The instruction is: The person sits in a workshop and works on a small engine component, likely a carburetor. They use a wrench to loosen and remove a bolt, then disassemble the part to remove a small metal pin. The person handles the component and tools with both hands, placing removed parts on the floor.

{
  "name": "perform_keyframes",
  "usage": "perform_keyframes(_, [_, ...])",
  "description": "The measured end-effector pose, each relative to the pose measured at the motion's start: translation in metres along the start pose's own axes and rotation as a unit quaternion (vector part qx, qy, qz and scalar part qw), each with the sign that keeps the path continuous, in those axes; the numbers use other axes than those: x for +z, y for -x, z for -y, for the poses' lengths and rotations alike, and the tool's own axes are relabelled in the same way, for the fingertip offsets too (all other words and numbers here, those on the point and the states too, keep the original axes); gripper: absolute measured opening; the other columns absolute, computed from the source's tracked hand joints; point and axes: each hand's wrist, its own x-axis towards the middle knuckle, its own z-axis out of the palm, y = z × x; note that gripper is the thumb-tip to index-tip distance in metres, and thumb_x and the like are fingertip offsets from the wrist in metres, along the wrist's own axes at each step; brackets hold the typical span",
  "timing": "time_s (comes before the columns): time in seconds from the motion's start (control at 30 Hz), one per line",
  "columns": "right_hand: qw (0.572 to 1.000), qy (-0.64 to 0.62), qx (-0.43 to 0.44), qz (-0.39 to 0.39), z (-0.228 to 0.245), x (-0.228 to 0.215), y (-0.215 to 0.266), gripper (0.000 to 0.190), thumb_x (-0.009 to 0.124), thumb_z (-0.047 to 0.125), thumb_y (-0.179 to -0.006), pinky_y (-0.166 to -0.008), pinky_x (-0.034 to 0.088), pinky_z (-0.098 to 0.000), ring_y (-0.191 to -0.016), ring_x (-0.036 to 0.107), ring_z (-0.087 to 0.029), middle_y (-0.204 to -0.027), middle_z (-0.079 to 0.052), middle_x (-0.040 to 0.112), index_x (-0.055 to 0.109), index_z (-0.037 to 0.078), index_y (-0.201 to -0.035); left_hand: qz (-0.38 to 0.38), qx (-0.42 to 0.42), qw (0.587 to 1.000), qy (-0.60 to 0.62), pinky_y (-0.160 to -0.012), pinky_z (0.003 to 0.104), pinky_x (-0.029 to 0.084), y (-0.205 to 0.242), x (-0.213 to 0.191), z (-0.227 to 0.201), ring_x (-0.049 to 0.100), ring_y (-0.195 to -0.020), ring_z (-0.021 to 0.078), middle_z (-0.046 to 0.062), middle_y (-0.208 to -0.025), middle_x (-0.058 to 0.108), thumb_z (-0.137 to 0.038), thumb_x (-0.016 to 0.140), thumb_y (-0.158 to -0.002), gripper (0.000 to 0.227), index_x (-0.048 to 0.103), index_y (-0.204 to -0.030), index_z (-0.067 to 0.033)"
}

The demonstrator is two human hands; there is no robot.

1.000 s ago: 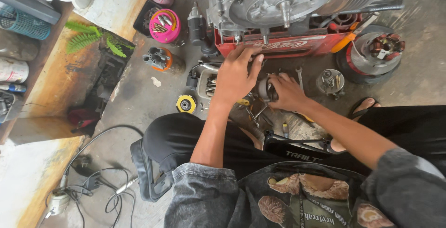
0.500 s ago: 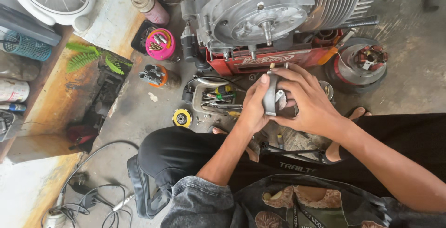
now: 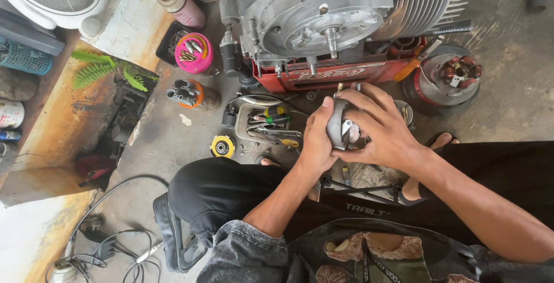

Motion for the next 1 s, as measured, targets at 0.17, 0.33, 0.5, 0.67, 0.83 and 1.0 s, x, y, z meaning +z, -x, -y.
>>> perform_keyframes(0.17, [0.999,-0.022,-0.027,-0.016,-0.002,-0.003,-0.001,0.046,0.079,0.035,-0.063,-0.083,0.044,-0.0425,-0.105,0.056,-0.042,-0.116,-0.017,0.062,0.058,0.004,-0.088,-0.006,0.02,1.0,0.002,-0.047,0.042,0.056,-0.003,-0.002,0.005,0.066,-0.056,0.0305,0.026,-0.063,0.059,-0.029,0.054,-0.095,0.039,0.057,-0.085,0.0084])
perform_keyframes(0.33, [0.999,-0.027,-0.032,-0.032,-0.004,-0.003,0.004,0.045,0.078,0.036,-0.064,-0.084,0.045,-0.0422,-0.102,0.057,-0.041,-0.114,-0.017,0.063,0.058,0.003,-0.087,0.008,0.049,0.998,-0.039,-0.04,0.035,0.053,-0.011,-0.014,0.015,0.062,-0.049,0.0243,0.021,-0.059,0.057,-0.028,0.055,-0.094,0.036,0.059,-0.084,0.0059])
perform_keyframes(0.5, [0.997,-0.033,-0.051,-0.049,0.005,-0.009,-0.003,0.042,0.079,0.032,-0.065,-0.084,0.045,-0.0434,-0.101,0.057,-0.043,-0.114,-0.021,0.063,0.059,0.002,-0.086,0.019,0.07,0.994,-0.077,-0.032,0.024,0.048,0.0,-0.008,0.012,0.056,-0.041,0.0166,0.014,-0.054,0.053,-0.027,0.055,-0.094,0.032,0.062,-0.084,0.0022])
perform_keyframes(0.67, [0.991,-0.102,-0.033,-0.075,0.007,-0.007,-0.003,0.051,0.084,0.032,-0.06,-0.084,0.046,-0.0439,-0.105,0.056,-0.045,-0.114,-0.024,0.062,0.058,0.0,-0.09,-0.026,0.111,0.967,-0.23,-0.041,0.021,0.038,0.021,0.025,-0.012,0.047,-0.055,0.0066,0.004,-0.061,0.05,-0.036,0.057,-0.09,0.036,0.066,-0.099,-0.0029])
perform_keyframes(0.83, [0.988,-0.135,-0.02,-0.078,0.018,-0.007,-0.016,0.051,0.083,0.033,-0.063,-0.09,0.043,-0.045,-0.11,0.053,-0.046,-0.117,-0.023,0.06,0.056,0.0,-0.091,-0.001,0.139,0.952,-0.273,-0.047,0.022,0.038,0.019,0.018,-0.019,0.048,-0.058,0.0061,0.006,-0.065,0.057,-0.036,0.052,-0.093,0.038,0.064,-0.106,-0.0032])
perform_keyframes(1.0, [0.988,-0.135,-0.032,-0.072,0.019,-0.008,-0.013,0.049,0.08,0.034,-0.066,-0.093,0.041,-0.0494,-0.11,0.052,-0.048,-0.118,-0.023,0.058,0.057,-0.001,-0.09,0.011,0.159,0.949,-0.273,-0.052,0.021,0.036,0.026,0.024,-0.026,0.046,-0.061,0.0051,0.004,-0.065,0.054,-0.037,0.049,-0.094,0.039,0.064,-0.109,-0.0044])
